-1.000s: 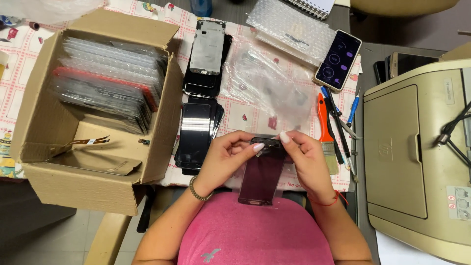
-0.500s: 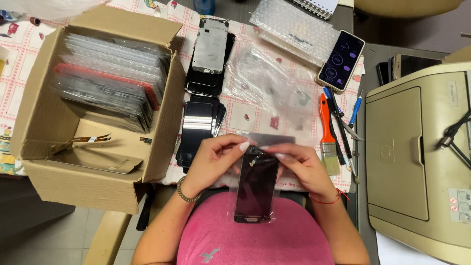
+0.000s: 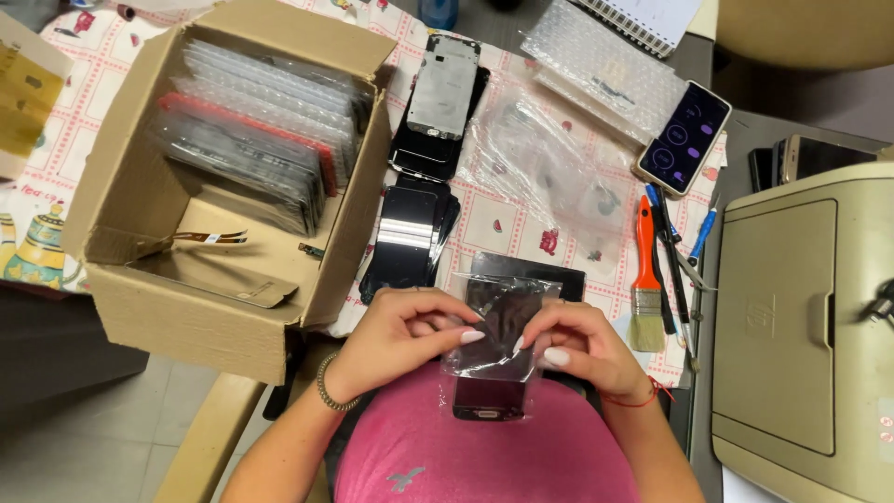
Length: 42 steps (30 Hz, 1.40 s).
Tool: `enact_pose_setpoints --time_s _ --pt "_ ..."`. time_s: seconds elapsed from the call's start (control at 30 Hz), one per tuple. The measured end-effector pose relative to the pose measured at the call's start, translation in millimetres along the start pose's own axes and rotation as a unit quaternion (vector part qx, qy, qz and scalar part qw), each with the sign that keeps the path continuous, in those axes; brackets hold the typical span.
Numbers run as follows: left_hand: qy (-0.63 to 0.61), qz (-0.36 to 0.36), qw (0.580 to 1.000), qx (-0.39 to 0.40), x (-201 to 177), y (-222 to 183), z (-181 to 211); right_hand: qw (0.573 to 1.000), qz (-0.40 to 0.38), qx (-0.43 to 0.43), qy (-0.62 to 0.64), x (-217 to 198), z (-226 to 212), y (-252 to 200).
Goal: The person picks up various phone screens and components from a table, placing them into a cardboard box containing multiple other screen panels.
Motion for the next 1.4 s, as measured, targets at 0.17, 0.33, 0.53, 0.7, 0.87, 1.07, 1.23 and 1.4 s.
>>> enact_pose_setpoints --time_s 0.17,0.33,0.53,0.7,0.87,1.07,1.23,1.4 --pt "0.084 0.066 0.992 0.064 -32 -20 34 0.999 -0.038 -0.017 0.015 24 -14 13" --pt "0.293 0.178 0.928 0.148 -93 -58 111 0.999 -0.047 0.005 0.000 57 -44 22" --pt "0.260 0.361 0.888 0.114 -183 -47 131 0.999 -0.023 0.005 0.039 55 -32 28" --pt "0.092 0.391 0.913 -0.075 -254 6 59 0.999 0.020 0.021 0.031 48 -22 25" --pt "0.174 0.379 0.898 -0.138 -276 42 9 0.997 0.052 0.041 0.037 36 -13 19" --pt "0.203 0.363 0.893 -0.169 -266 60 6 0.994 0.070 0.062 0.048 27 -3 15" --pt "0.190 0.383 0.896 -0.119 -266 61 9 0.994 0.081 0.057 0.054 24 -6 14" --pt "0.237 0.345 0.895 -0.152 -267 58 -9 0.990 0.133 0.044 0.022 13 -4 13"
Point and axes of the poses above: each hand's wrist, its own y-axis towards the middle knuckle, its own x-axis out of the palm, z = x × y, the point moved 5 cm from there along y, towards the middle knuckle, and after that the axes turned 11 degrees about z, right-handed, at the moved point
